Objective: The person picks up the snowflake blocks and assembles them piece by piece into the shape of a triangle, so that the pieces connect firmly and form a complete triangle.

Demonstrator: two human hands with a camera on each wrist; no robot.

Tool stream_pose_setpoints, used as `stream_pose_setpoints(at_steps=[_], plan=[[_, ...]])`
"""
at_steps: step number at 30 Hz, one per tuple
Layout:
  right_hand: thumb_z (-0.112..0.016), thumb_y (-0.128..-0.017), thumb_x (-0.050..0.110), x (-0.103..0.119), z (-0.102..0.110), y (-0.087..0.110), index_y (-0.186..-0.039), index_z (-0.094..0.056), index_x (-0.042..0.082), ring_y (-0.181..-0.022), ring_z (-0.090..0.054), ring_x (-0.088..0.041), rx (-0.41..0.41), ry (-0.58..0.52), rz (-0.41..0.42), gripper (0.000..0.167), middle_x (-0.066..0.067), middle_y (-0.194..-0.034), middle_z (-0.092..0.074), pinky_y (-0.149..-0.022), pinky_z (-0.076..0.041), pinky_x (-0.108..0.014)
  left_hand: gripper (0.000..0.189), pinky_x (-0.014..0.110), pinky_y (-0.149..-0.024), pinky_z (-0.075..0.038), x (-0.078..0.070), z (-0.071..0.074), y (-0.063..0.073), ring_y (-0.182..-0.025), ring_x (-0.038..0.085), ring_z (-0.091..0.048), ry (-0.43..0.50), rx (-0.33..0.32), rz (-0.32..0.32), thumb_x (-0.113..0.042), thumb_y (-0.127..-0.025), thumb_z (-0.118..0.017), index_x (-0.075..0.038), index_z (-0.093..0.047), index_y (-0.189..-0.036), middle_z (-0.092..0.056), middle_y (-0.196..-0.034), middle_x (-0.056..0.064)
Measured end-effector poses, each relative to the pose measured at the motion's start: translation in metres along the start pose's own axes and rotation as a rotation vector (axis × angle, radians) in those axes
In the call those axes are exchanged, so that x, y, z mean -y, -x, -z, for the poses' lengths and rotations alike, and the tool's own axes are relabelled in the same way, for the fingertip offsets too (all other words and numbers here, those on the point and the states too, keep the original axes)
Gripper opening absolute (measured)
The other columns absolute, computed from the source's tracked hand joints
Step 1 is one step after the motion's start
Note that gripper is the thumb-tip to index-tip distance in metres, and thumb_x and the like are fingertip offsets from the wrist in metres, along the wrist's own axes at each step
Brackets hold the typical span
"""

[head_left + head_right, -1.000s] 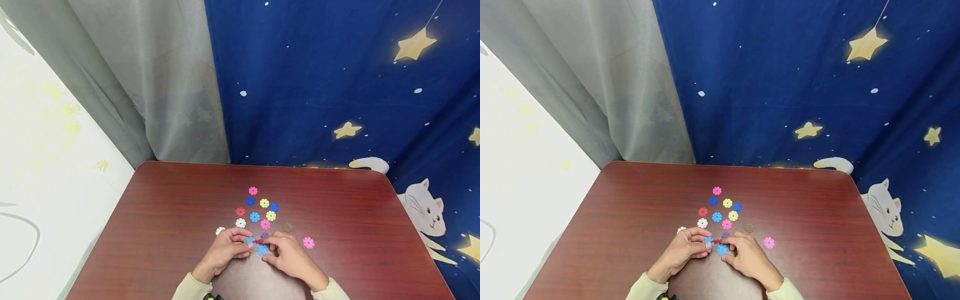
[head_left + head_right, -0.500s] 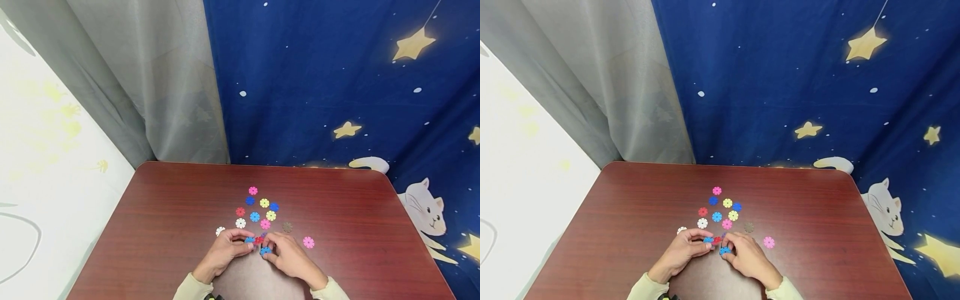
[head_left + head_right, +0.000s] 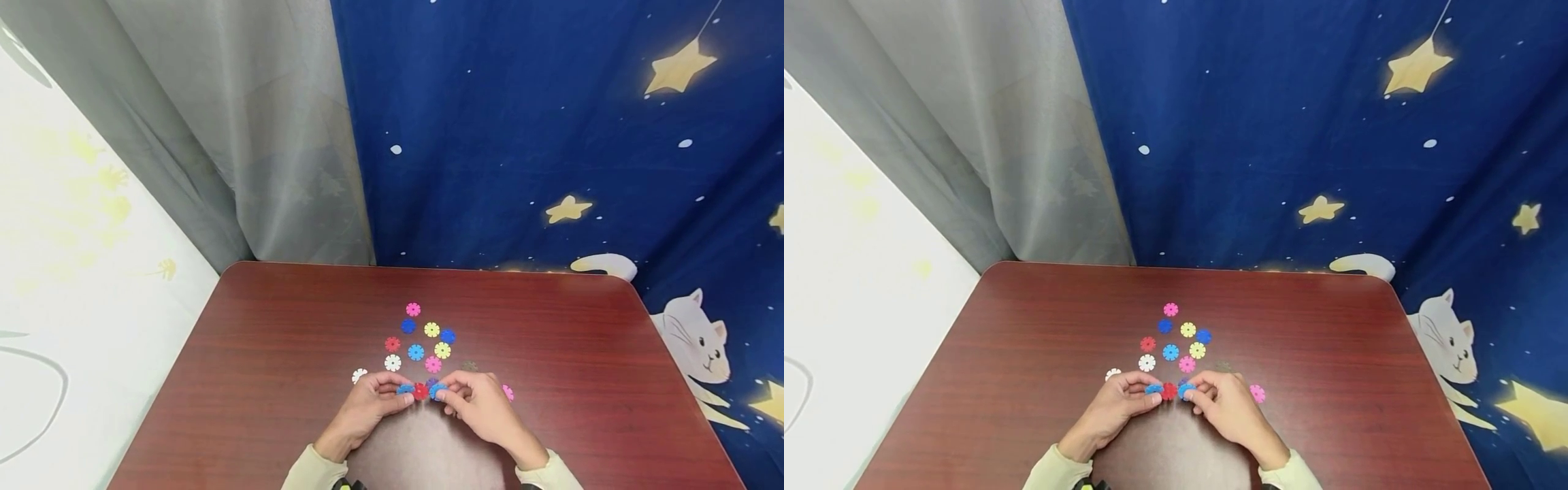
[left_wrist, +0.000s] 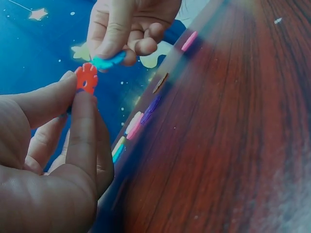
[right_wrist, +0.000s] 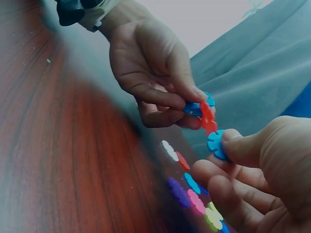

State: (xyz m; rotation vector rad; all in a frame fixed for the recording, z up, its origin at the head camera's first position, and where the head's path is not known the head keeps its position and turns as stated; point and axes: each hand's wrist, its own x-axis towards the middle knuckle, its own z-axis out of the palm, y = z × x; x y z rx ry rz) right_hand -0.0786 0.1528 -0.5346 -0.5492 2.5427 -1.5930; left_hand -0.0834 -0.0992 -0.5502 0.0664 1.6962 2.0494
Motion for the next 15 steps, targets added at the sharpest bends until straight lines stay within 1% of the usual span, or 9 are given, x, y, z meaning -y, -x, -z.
stream_pose_setpoints(at_steps=[3,7,11,15], plan=[[-0.075,-0.099,0.019,0.0024,0.001,0.0003,-0.099,-0.079,0.014,-0.064,-0.074,-0.017,-0.01,-0.042,0.02,0.006,-0.003,-0.079,-0.078,-0.054,-0.06,-0.027,0.034,0.023,-0.078,-0.061,0.0003,0.0005,-0.0002,-0.086,0.008,-0.074,0.01,-0.002,0.005,-0.004,-0.09,-0.082,0.016,-0.068,-0.114,-0.08,-0.096,0.004],[-0.074,-0.1,0.017,0.0051,-0.0001,0.0013,-0.103,-0.078,0.013,-0.065,-0.075,-0.018,-0.001,-0.064,0.023,0.006,-0.003,-0.081,-0.079,-0.053,-0.06,-0.027,0.033,0.023,-0.079,-0.062,0.001,0.0004,-0.0004,-0.083,0.007,-0.073,0.049,0.015,0.01,-0.002,-0.09,-0.082,0.016,-0.068,-0.114,-0.08,-0.095,0.005],[-0.073,-0.101,0.016,0.0061,-0.002,0.0023,-0.102,-0.078,0.012,-0.065,-0.075,-0.019,0.006,-0.083,0.028,0.007,-0.005,-0.082,-0.079,-0.052,-0.06,-0.028,0.04,0.024,-0.081,-0.063,0.0015,0.0004,-0.0001,-0.084,0.006,-0.074,0.075,0.032,0.019,-0.003,-0.091,-0.082,0.019,-0.066,-0.12,-0.081,-0.096,0.003],[-0.074,-0.101,0.017,0.007,-0.0021,0.0026,-0.1,-0.077,0.014,-0.063,-0.073,-0.021,0.004,-0.072,0.042,0.005,-0.004,-0.081,-0.078,-0.051,-0.059,-0.028,0.045,0.025,-0.083,-0.064,0.0008,0.0007,0.0006,-0.088,0.008,-0.077,0.089,0.044,0.027,-0.005,-0.091,-0.082,0.019,-0.065,-0.126,-0.082,-0.098,0.003]])
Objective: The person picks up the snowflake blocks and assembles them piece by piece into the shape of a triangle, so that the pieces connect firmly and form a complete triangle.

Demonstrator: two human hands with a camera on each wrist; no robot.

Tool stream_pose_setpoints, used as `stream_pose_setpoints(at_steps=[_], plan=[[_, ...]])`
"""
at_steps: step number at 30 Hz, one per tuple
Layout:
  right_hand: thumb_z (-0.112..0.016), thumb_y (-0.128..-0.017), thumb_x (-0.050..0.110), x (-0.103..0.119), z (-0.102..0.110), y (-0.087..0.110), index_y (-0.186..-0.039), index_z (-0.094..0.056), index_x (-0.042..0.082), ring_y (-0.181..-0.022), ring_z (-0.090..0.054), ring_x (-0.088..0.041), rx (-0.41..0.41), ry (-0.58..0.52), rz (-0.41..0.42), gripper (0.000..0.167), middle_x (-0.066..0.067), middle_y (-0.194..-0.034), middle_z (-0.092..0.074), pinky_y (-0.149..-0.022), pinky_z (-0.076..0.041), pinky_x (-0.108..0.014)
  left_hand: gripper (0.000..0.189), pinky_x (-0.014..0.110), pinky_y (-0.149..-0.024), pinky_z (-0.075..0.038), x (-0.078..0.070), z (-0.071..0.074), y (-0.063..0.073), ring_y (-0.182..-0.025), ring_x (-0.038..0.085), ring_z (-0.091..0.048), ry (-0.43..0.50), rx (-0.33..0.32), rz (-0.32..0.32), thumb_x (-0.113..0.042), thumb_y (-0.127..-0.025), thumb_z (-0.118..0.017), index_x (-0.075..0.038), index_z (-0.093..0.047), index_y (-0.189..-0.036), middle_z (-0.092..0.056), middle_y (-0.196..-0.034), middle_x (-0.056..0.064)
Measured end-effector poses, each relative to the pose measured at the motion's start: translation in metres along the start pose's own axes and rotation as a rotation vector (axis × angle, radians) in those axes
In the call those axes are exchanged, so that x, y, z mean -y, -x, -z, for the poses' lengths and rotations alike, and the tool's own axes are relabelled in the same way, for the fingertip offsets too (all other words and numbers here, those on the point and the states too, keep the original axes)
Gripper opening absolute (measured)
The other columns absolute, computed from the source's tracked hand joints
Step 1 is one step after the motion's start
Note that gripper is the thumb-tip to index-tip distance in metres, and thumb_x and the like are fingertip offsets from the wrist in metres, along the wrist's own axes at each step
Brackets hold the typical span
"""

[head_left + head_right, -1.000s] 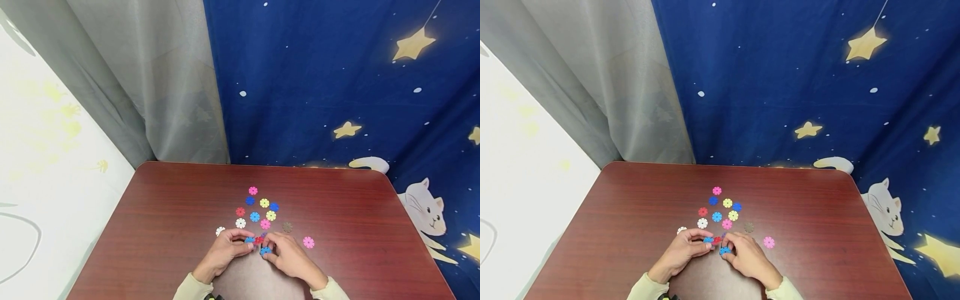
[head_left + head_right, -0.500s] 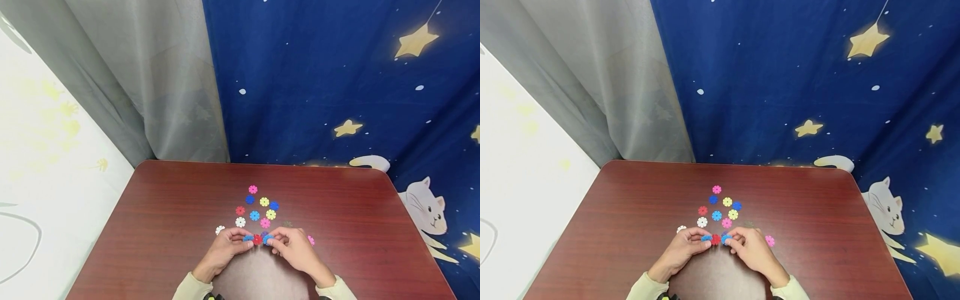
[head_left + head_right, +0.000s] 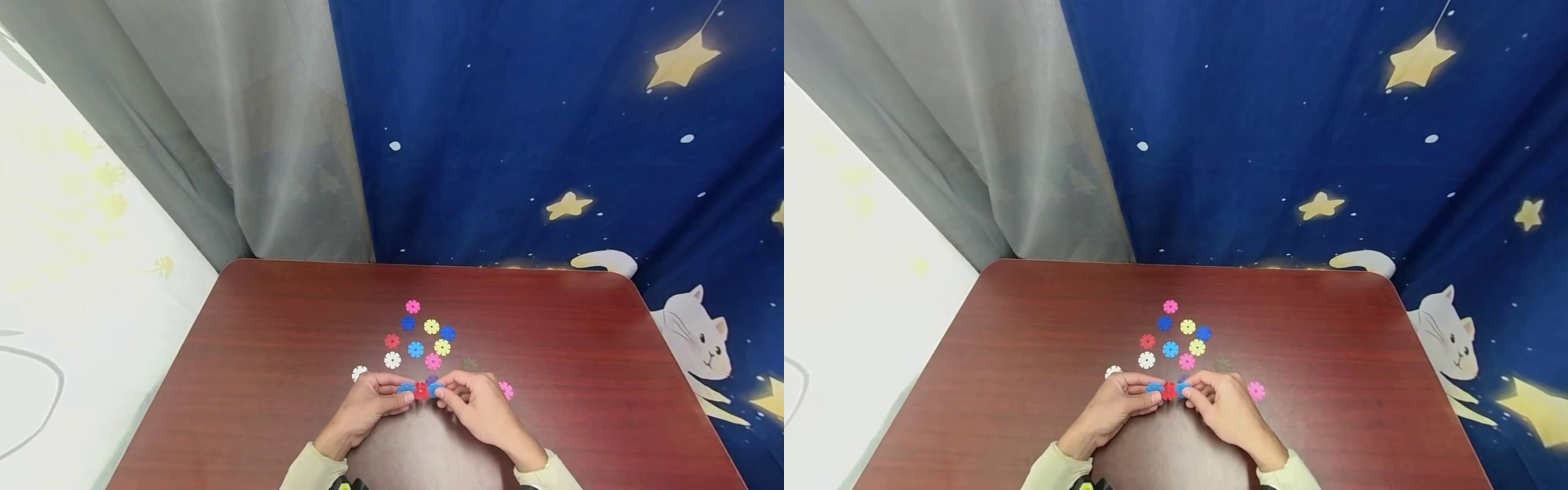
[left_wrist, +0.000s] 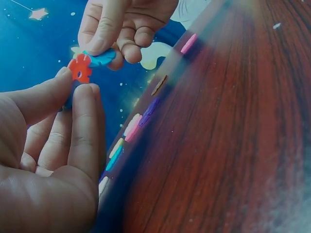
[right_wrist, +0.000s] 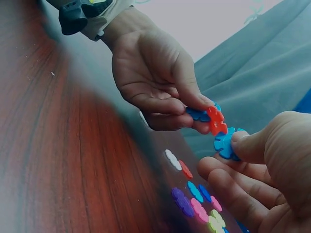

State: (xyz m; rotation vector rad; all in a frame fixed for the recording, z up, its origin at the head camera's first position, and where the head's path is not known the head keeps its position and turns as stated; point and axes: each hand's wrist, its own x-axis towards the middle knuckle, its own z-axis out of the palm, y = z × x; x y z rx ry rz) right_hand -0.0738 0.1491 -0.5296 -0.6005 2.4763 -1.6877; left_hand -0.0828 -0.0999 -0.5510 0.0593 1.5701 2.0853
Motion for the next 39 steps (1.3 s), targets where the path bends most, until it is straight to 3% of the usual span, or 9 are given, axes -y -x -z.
stream_pose_setpoints(at_steps=[8,13,18,33,39], plan=[[-0.074,-0.1,0.015,0.0008,-0.0019,0.0002,-0.096,-0.077,0.015,-0.06,-0.072,-0.022,-0.005,0.005,0.023,0.005,-0.003,-0.079,-0.078,-0.048,-0.057,-0.025,0.042,0.026,-0.084,-0.064,0.0003,0.0023,-0.0003,-0.089,0.01,-0.077,0.0,0.025,-0.009,-0.003,-0.092,-0.08,0.022,-0.065,-0.122,-0.082,-0.097,0.005],[-0.074,-0.1,0.015,0.0032,-0.0059,-0.0007,-0.095,-0.078,0.014,-0.062,-0.074,-0.02,-0.048,0.017,0.055,0.007,0.0,-0.077,-0.078,-0.049,-0.056,-0.022,0.038,0.027,-0.085,-0.064,-0.0014,0.0004,-0.0019,-0.087,0.009,-0.077,-0.002,0.016,-0.004,-0.002,-0.093,-0.079,0.022,-0.066,-0.12,-0.082,-0.097,0.006],[-0.076,-0.099,0.013,0.0046,-0.0076,-0.0008,-0.093,-0.077,0.015,-0.062,-0.074,-0.02,-0.093,0.016,0.032,0.006,0.003,-0.074,-0.078,-0.05,-0.056,-0.022,0.034,0.029,-0.085,-0.064,-0.0029,-0.0022,-0.0033,-0.086,0.01,-0.077,0.002,0.015,-0.003,-0.002,-0.093,-0.079,0.021,-0.068,-0.116,-0.082,-0.095,0.005],[-0.075,-0.099,0.012,-0.0005,-0.008,0.0004,-0.1,-0.078,0.011,-0.061,-0.074,-0.021,-0.067,-0.009,0.024,0.003,-0.004,-0.078,-0.077,-0.049,-0.056,-0.023,0.038,0.031,-0.088,-0.063,0.0005,-0.0035,-0.0032,-0.091,0.014,-0.079,0.04,-0.004,0.022,-0.002,-0.096,-0.076,0.019,-0.066,-0.126,-0.081,-0.104,0.011],[-0.075,-0.099,0.01,-0.0009,-0.0082,-0.0003,-0.1,-0.078,0.009,-0.06,-0.075,-0.02,-0.061,-0.014,0.04,0.003,-0.005,-0.078,-0.078,-0.048,-0.056,-0.022,0.038,0.029,-0.086,-0.063,-0.0008,-0.0054,-0.0022,-0.091,0.013,-0.078,0.015,-0.005,0.013,-0.003,-0.097,-0.075,0.018,-0.066,-0.127,-0.08,-0.108,0.016]])
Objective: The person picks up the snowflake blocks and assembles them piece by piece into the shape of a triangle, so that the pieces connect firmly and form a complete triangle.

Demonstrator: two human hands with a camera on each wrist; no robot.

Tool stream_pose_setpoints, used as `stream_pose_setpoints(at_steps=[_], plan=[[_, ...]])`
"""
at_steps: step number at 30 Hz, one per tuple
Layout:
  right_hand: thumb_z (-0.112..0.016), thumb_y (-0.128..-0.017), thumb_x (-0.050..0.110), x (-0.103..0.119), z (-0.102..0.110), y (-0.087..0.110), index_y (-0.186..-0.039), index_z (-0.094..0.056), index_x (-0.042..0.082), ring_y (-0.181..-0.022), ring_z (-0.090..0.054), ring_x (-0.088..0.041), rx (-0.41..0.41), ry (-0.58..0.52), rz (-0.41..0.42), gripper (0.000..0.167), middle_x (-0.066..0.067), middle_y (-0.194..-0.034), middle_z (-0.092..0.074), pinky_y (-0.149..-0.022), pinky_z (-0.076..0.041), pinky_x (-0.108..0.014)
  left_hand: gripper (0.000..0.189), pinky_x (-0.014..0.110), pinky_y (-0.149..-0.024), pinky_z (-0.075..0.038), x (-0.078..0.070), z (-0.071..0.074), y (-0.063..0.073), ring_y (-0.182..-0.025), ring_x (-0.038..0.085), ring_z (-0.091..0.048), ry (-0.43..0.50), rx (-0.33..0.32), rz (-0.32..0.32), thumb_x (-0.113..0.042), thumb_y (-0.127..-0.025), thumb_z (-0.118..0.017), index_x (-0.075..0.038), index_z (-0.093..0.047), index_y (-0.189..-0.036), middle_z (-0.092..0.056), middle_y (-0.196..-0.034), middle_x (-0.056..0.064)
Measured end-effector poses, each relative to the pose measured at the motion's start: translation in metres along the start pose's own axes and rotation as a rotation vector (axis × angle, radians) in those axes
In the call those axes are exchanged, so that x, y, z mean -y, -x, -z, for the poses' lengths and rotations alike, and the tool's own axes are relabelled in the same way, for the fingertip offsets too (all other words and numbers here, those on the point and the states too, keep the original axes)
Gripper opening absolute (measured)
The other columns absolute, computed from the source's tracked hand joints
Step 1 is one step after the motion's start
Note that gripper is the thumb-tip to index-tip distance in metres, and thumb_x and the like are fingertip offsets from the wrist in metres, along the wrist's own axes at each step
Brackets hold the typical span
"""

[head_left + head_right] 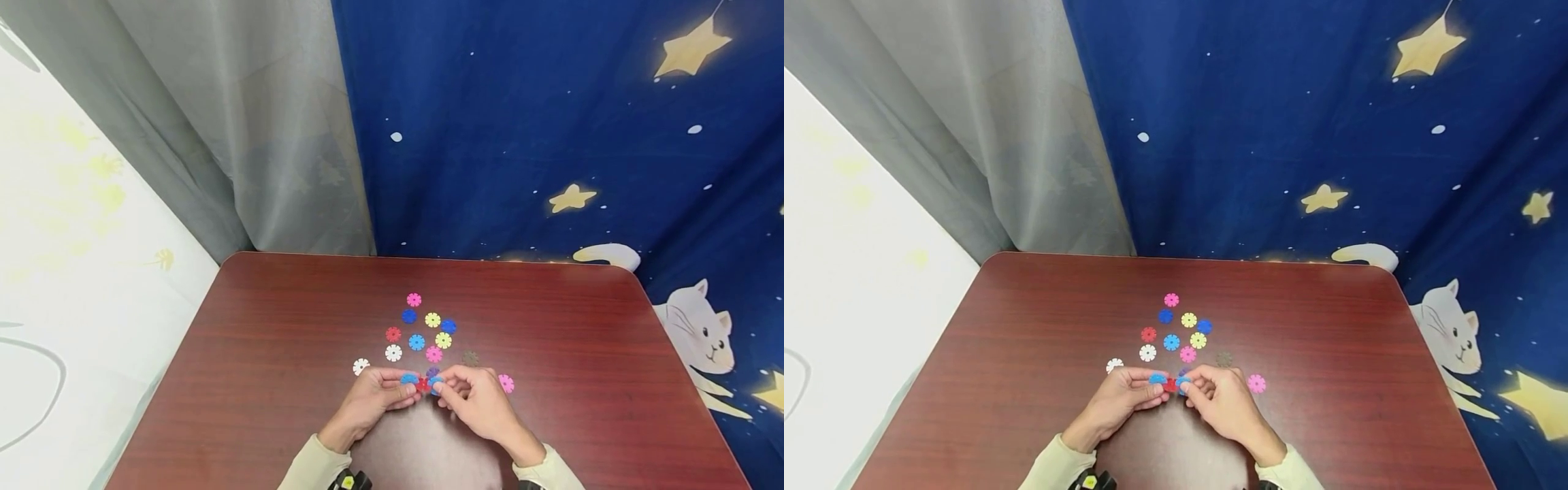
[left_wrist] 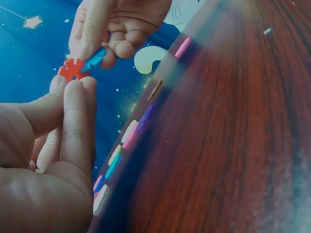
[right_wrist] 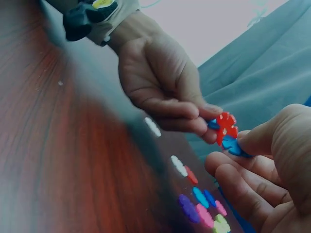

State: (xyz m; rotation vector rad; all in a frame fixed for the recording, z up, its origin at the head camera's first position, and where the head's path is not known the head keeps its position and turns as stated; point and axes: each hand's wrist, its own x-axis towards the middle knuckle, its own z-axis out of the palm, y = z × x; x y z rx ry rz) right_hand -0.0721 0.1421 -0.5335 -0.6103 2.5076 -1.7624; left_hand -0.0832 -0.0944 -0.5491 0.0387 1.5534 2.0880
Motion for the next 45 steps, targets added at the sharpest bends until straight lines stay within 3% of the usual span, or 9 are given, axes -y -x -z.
stream_pose_setpoints(at_steps=[7,10,14,21,25,31,34,38,45], plan=[[-0.075,-0.099,0.013,0.001,0.0,-0.003,-0.099,-0.078,0.011,-0.062,-0.076,-0.021,0.012,-0.025,-0.03,0.003,-0.007,-0.079,-0.079,-0.049,-0.058,-0.025,0.044,0.027,-0.085,-0.063,-0.002,0.001,0.002,-0.09,0.012,-0.078,-0.055,0.002,-0.02,-0.004,-0.096,-0.076,0.015,-0.064,-0.134,-0.077,-0.113,0.027],[-0.076,-0.098,0.013,0.0,-0.002,-0.003,-0.1,-0.078,0.01,-0.061,-0.076,-0.02,0.012,-0.041,-0.048,0.004,-0.008,-0.08,-0.08,-0.048,-0.058,-0.027,0.046,0.025,-0.081,-0.064,-0.003,0.002,0.002,-0.09,0.01,-0.077,-0.128,0.02,-0.029,-0.006,-0.094,-0.079,0.01,-0.065,-0.136,-0.076,-0.114,0.029],[-0.077,-0.098,0.015,-0.002,-0.003,-0.003,-0.107,-0.079,0.007,-0.061,-0.076,-0.02,0.026,-0.066,-0.077,0.012,-0.008,-0.081,-0.08,-0.048,-0.06,-0.033,0.041,0.021,-0.078,-0.062,-0.001,0.002,0.0,-0.089,0.006,-0.074,-0.176,0.034,-0.034,-0.006,-0.092,-0.082,0.01,-0.069,-0.127,-0.078,-0.112,0.025],[-0.074,-0.101,0.016,-0.007,0.001,-0.005,-0.114,-0.078,0.006,-0.063,-0.076,-0.023,0.035,-0.065,-0.094,0.018,-0.009,-0.081,-0.079,-0.05,-0.061,-0.035,0.037,0.022,-0.08,-0.063,0.003,0.005,-0.003,-0.087,0.008,-0.074,-0.098,-0.007,-0.034,-0.004,-0.092,-0.081,0.016,-0.067,-0.12,-0.079,-0.101,0.009],[-0.075,-0.099,0.012,-0.012,0.005,-0.008,-0.111,-0.079,0.008,-0.059,-0.072,-0.015,0.005,0.023,-0.071,0.013,-0.006,-0.078,-0.078,-0.048,-0.057,-0.026,0.037,0.021,-0.076,-0.061,0.003,0.006,-0.003,-0.084,0.007,-0.073,-0.101,-0.015,-0.036,-0.008,-0.092,-0.082,0.013,-0.067,-0.119,-0.079,-0.095,0.001],[-0.083,-0.091,0.014,-0.02,0.006,-0.015,-0.108,-0.08,0.012,-0.06,-0.059,0.005,-0.011,0.303,-0.069,0.018,0.014,-0.079,-0.069,-0.055,-0.049,-0.019,0.027,0.024,-0.08,-0.062,0.003,0.006,-0.003,-0.089,0.012,-0.076,-0.029,-0.001,-0.027,-0.007,-0.094,-0.08,0.005,-0.065,-0.113,-0.08,-0.097,0.003],[-0.088,-0.086,0.017,-0.021,0.003,-0.016,-0.11,-0.081,0.014,-0.063,-0.054,0.005,-0.001,0.408,-0.089,0.024,0.016,-0.082,-0.063,-0.063,-0.047,-0.019,0.027,0.025,-0.084,-0.062,0.003,0.006,-0.002,-0.093,0.015,-0.077,0.013,0.007,-0.022,-0.004,-0.094,-0.079,0.002,-0.061,-0.113,-0.079,-0.097,0.004],[-0.092,-0.08,0.019,-0.022,-0.002,-0.017,-0.109,-0.081,0.013,-0.069,-0.051,0.001,0.013,0.501,-0.086,0.031,0.013,-0.082,-0.06,-0.069,-0.045,-0.022,0.036,0.024,-0.082,-0.062,0.002,0.004,-0.002,-0.088,0.012,-0.075,0.014,-0.003,-0.008,-0.001,-0.093,-0.078,0.007,-0.059,-0.123,-0.076,-0.098,0.003],[-0.094,-0.078,0.019,-0.023,-0.007,-0.018,-0.1,-0.079,0.017,-0.075,-0.048,-0.001,0.015,0.546,-0.088,0.026,0.013,-0.082,-0.058,-0.075,-0.046,-0.027,0.039,0.023,-0.08,-0.062,0.0,0.002,-0.002,-0.085,0.008,-0.072,-0.03,-0.027,-0.009,-0.002,-0.095,-0.076,0.011,-0.062,-0.129,-0.075,-0.097,0.002]])
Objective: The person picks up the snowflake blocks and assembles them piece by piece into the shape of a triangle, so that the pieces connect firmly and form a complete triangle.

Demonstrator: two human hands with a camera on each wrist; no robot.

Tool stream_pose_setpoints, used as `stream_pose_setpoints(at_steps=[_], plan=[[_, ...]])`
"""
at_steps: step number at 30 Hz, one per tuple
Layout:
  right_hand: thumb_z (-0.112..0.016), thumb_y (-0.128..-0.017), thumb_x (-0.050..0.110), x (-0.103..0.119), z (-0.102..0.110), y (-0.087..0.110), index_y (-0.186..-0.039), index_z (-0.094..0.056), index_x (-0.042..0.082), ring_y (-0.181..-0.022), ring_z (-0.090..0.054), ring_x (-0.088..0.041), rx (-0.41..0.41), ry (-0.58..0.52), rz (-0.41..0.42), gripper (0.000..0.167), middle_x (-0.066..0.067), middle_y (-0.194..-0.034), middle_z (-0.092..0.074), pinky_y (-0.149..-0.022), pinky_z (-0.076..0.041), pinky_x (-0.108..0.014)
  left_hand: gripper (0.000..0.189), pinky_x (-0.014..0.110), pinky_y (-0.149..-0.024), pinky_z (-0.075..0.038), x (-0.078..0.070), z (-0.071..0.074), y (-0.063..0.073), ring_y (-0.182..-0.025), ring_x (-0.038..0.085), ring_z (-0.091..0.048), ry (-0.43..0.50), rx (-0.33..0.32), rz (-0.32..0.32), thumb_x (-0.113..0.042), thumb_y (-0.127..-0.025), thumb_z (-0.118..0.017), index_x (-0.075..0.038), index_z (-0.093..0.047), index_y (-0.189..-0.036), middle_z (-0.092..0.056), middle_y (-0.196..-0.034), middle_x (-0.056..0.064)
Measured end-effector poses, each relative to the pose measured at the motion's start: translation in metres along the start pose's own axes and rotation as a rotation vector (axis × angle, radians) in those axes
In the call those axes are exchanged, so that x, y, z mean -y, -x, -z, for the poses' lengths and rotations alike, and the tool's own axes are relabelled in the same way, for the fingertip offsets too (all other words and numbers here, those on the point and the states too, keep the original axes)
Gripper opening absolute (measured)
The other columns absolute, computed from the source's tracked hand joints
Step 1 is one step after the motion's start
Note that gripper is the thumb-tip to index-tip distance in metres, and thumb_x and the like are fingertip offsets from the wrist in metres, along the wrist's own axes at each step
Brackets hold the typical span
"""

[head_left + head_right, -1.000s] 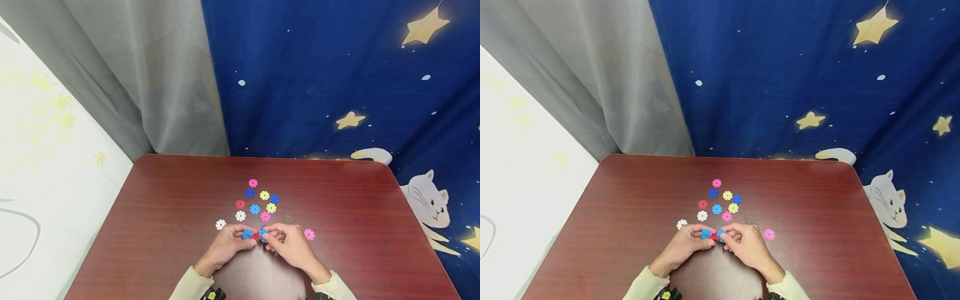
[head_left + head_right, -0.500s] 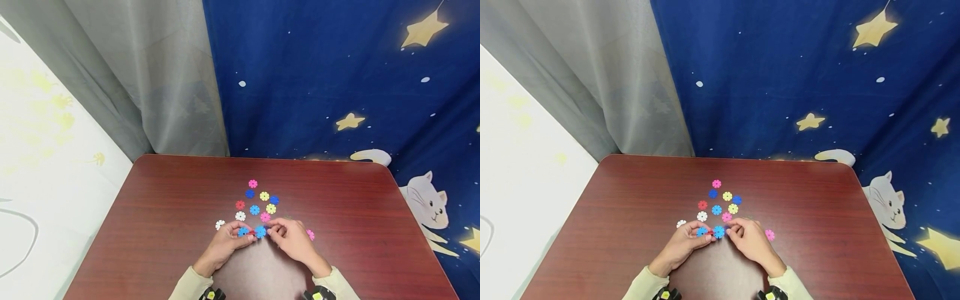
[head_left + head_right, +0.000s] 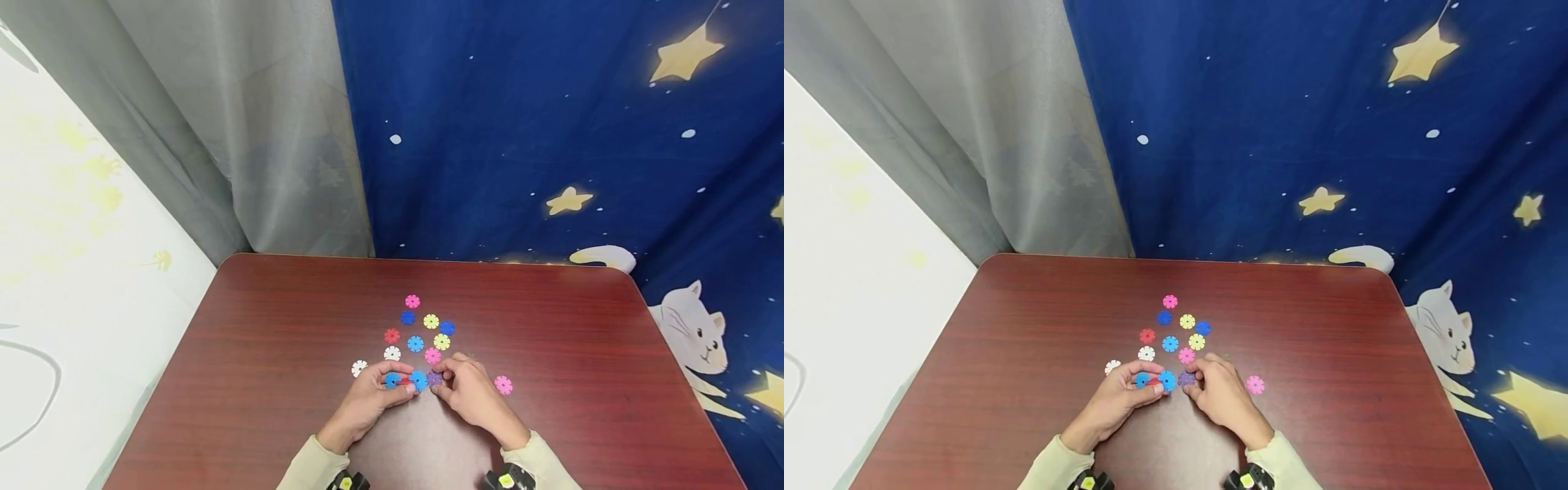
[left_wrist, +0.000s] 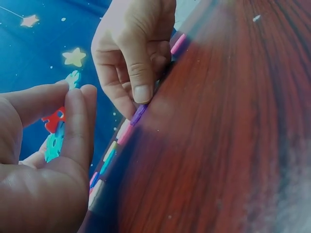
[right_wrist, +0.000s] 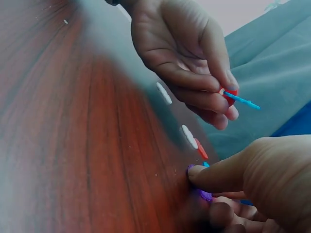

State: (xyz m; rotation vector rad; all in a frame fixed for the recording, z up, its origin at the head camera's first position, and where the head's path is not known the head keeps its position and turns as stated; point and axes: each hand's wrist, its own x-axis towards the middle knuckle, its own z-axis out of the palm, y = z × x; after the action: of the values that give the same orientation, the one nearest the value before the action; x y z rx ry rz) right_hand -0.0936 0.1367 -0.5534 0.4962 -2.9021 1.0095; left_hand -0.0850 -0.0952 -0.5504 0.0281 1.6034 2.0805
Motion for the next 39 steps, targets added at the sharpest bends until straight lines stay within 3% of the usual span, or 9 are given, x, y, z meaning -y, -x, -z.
stream_pose_setpoints(at_steps=[8,15,22,28,39], plan=[[-0.086,-0.087,0.009,-0.001,0.006,0.001,-0.092,-0.066,0.023,-0.063,-0.053,0.002,0.061,-0.151,-0.044,0.024,0.016,-0.079,-0.063,-0.061,-0.046,-0.02,0.038,0.026,-0.085,-0.063,0.001,-0.003,0.0,-0.086,0.01,-0.075,0.023,-0.019,0.0,-0.002,-0.094,-0.078,0.012,-0.064,-0.125,-0.076,-0.097,0.003],[-0.083,-0.092,0.01,0.004,0.016,0.006,-0.098,-0.076,0.018,-0.062,-0.059,0.003,0.05,-0.258,-0.045,0.013,0.012,-0.076,-0.069,-0.057,-0.051,-0.02,0.034,0.025,-0.083,-0.064,0.001,-0.004,0.0,-0.084,0.01,-0.076,0.0,-0.039,-0.01,-0.003,-0.093,-0.079,0.015,-0.064,-0.118,-0.077,-0.092,0.004],[-0.079,-0.096,0.014,0.011,0.024,0.009,-0.101,-0.077,0.02,-0.052,-0.065,-0.012,-0.005,-0.384,0.029,0.008,-0.002,-0.075,-0.074,-0.046,-0.051,-0.023,0.034,0.025,-0.082,-0.064,0.001,-0.001,0.0,-0.082,0.01,-0.077,-0.027,-0.035,-0.015,-0.003,-0.093,-0.079,0.017,-0.065,-0.117,-0.078,-0.093,0.008],[-0.078,-0.098,0.017,0.013,0.027,0.012,-0.102,-0.078,0.021,-0.053,-0.068,-0.021,-0.037,-0.45,0.076,0.006,-0.006,-0.079,-0.073,-0.047,-0.053,-0.024,0.038,0.026,-0.08,-0.065,0.001,-0.002,0.0,-0.081,0.011,-0.077,-0.038,-0.024,-0.025,-0.004,-0.091,-0.081,0.014,-0.066,-0.121,-0.078,-0.094,0.005],[-0.08,-0.096,0.017,0.014,0.026,0.017,-0.1,-0.08,0.02,-0.055,-0.069,-0.02,-0.077,-0.453,0.084,0.005,0.01,-0.08,-0.069,-0.05,-0.055,-0.024,0.047,0.025,-0.08,-0.064,0.001,-0.003,0.001,-0.081,0.008,-0.077,-0.038,-0.039,-0.092,-0.012,-0.095,-0.08,0.014,-0.065,-0.132,-0.078,-0.099,0.003]])
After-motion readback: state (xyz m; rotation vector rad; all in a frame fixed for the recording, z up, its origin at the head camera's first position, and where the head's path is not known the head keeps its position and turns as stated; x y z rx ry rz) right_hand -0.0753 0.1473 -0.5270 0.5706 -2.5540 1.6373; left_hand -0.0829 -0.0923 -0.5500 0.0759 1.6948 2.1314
